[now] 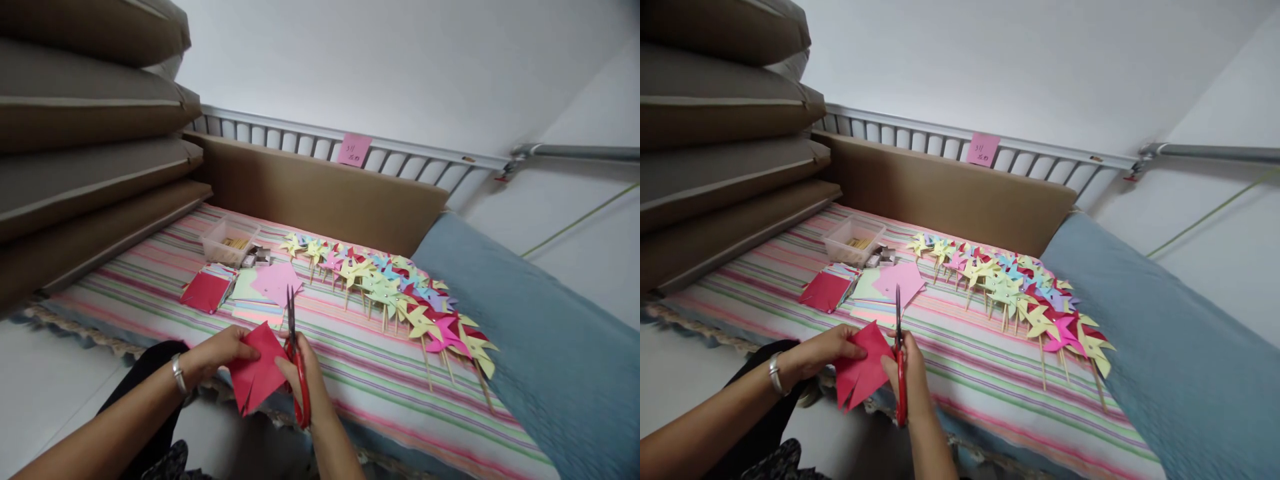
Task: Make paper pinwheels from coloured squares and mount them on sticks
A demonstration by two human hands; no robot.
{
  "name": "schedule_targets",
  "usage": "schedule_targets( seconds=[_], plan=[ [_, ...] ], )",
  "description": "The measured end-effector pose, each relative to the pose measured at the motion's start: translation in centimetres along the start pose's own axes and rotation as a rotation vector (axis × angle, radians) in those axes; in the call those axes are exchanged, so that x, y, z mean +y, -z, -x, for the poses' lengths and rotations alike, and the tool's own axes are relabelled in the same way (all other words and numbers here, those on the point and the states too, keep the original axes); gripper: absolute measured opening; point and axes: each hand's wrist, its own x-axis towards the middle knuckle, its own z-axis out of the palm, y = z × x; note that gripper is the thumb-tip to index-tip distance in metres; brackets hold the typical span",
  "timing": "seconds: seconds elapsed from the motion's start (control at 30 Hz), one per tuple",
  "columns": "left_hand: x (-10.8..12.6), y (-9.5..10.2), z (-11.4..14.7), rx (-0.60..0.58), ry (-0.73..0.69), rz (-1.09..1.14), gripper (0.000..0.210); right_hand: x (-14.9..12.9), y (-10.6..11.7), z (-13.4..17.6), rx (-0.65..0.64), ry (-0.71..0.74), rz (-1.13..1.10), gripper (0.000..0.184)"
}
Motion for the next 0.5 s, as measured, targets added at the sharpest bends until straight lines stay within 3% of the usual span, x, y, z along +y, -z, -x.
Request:
schedule_targets(
  seconds=[0.2,0.33,0.43,0.5],
  plan=[
    [-1.6,-1.4,-0.6,0.109,0.006,0.503,0.024,2.0,0.5,-0.6,0.245,0.029,-0.196,0.042],
    [-2.3,-3.5,-0.7,0.042,-0.068,0.498,0.028,2.5,0.0,-0.7,0.304,0.036,-0.201,0.04],
    [-2.1,-3.8,-0.9,0.135,-0.118,0.446,0.029,2.5,-0.4,-0.7,0.28,0.035,-0.111,0.039],
    [-1.6,-3.0,-1.0,0.21,-0.163,0.413,0.026,2.5,-0.5,-0.7,0.26,0.031,-0.009,0.036]
  ],
)
